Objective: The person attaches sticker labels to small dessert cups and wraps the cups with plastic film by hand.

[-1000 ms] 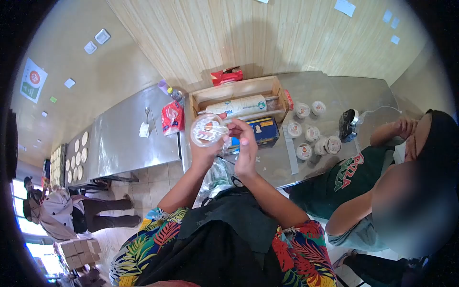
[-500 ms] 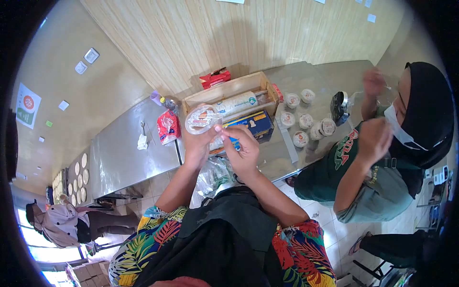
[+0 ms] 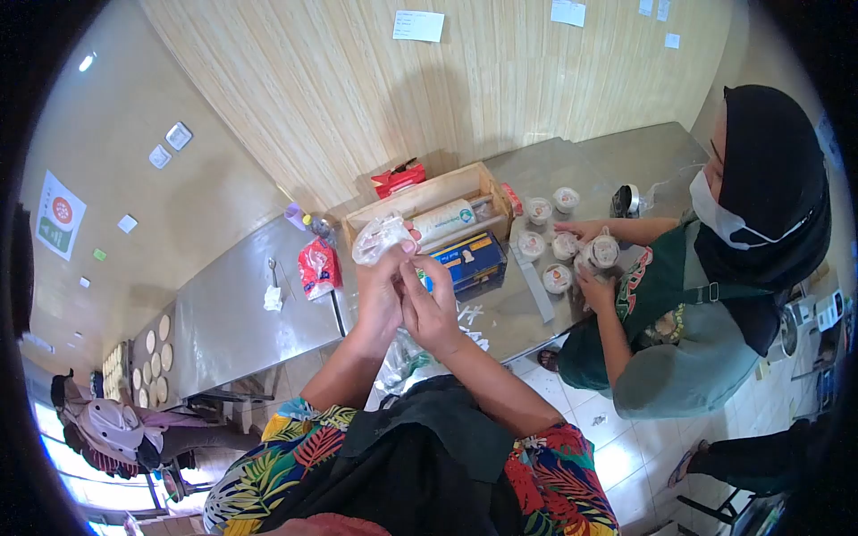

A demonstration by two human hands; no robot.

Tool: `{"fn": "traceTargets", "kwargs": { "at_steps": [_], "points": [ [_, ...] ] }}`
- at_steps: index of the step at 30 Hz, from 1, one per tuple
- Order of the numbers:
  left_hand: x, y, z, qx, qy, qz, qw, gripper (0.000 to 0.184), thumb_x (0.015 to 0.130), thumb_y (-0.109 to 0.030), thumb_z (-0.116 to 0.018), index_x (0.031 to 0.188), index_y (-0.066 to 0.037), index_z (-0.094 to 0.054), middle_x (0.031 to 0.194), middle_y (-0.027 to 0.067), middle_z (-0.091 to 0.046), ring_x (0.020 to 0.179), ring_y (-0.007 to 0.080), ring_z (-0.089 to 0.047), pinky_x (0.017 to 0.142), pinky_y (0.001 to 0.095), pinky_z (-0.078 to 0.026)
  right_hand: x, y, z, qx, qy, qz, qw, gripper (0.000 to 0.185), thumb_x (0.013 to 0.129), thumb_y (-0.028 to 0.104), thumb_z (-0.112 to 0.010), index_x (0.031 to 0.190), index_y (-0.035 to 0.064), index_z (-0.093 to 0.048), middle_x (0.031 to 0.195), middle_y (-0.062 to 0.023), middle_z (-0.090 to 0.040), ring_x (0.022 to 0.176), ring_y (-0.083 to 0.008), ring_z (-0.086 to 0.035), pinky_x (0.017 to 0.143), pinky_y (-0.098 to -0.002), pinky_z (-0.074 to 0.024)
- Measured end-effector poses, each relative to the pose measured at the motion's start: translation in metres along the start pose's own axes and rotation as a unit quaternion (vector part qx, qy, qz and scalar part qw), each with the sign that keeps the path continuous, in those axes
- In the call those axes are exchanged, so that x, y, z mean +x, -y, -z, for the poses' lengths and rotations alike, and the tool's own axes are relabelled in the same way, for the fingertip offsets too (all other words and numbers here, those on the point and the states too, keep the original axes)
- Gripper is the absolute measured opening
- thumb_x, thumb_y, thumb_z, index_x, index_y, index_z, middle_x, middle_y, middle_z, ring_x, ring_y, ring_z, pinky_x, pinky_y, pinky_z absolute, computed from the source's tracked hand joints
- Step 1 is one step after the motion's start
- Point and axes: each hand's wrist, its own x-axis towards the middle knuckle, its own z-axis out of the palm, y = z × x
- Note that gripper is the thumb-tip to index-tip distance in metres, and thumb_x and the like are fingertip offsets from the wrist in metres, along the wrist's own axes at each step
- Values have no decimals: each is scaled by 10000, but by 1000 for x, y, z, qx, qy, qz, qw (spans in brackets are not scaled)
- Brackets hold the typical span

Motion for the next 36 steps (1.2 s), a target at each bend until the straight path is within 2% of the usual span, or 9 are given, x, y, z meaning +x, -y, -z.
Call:
{"fn": "traceTargets", "kwargs": {
  "at_steps": [5, 9, 13, 20, 27, 29, 31, 33, 36],
  "points": [
    [11, -18, 8, -71, 24, 23, 997, 279, 777, -105, -609, 1017, 34, -574, 883, 103, -635, 789, 172, -626, 712, 263, -524, 6, 16, 1, 80, 113, 5, 990, 371, 761, -83, -509, 1125, -59, -576, 1160, -248, -508, 1079, -367, -530, 950, -409, -410],
    [14, -16, 17, -89, 64, 35, 993, 295, 731, -63, -637, 1010, 12, -577, 917, 109, -629, 811, 187, -624, 715, 290, -527, 6, -5, 27, 69, 70, 50, 994, 336, 703, -36, -556, 1037, -22, -599, 1077, -186, -541, 938, -348, -559, 796, -367, -468],
    [19, -14, 23, -84, 112, 39, 989, 322, 690, -9, -659, 1003, 7, -581, 899, 99, -628, 830, 186, -621, 734, 301, -523, 42, -11, 42, 108, 55, -127, 984, 393, 765, 89, -646, 1136, 11, -540, 1114, -173, -531, 953, -312, -554, 788, -355, -457],
    [20, -7, 11, 176, 160, -186, 953, 1001, 618, -50, -800, 1376, -55, -146, 1074, 140, -568, 970, 195, -590, 840, 311, -486, 113, 15, 56, 29, 256, -92, 962, 778, 631, 256, -793, 1286, 43, -432, 1224, -165, -503, 1110, -293, -505, 946, -388, -394],
    [21, -10, 19, 383, 142, -283, 868, 1064, 601, -85, -813, 1388, -49, -98, 1191, 180, -482, 1015, 223, -573, 877, 331, -460, 114, 13, 43, -1, 335, -44, 941, 705, 634, 177, -774, 1252, 32, -465, 1179, -154, -530, 1102, -258, -514, 938, -346, -405],
    [22, -7, 24, 300, 132, -245, 912, 1041, 615, -106, -810, 1388, -32, -117, 1140, 171, -520, 1014, 235, -575, 876, 349, -455, 116, 15, 42, 46, 322, -139, 935, 668, 639, 120, -764, 1236, 30, -479, 1163, -117, -535, 1082, -196, -518, 924, -306, -411],
    [28, -9, 28, 242, 201, -236, 919, 1003, 618, -86, -781, 1380, -74, -129, 1055, 194, -570, 943, 290, -606, 825, 359, -469, 113, 6, 37, 68, 332, -136, 931, 648, 650, 100, -735, 1235, 21, -468, 1154, -153, -546, 1081, -262, -531, 921, -350, -420],
    [28, -8, 33, 188, 219, -215, 933, 946, 636, -77, -766, 1383, -96, -185, 1134, 193, -539, 1031, 294, -572, 865, 362, -448, 115, 0, 36, 231, 293, -214, 903, 628, 666, 49, -737, 1233, 16, -470, 1158, -101, -537, 1082, -184, -517, 918, -314, -418],
    [34, 6, 37, 172, 272, -269, 908, 947, 691, -36, -711, 1439, -116, -136, 1380, 170, -336, 1273, 257, -383, 1038, 334, -300, 120, -2, 34, 239, 319, -214, 892, 644, 677, 32, -738, 1255, 21, -454, 1219, -86, -498, 1131, -165, -481, 953, -293, -393]
  ]
}}
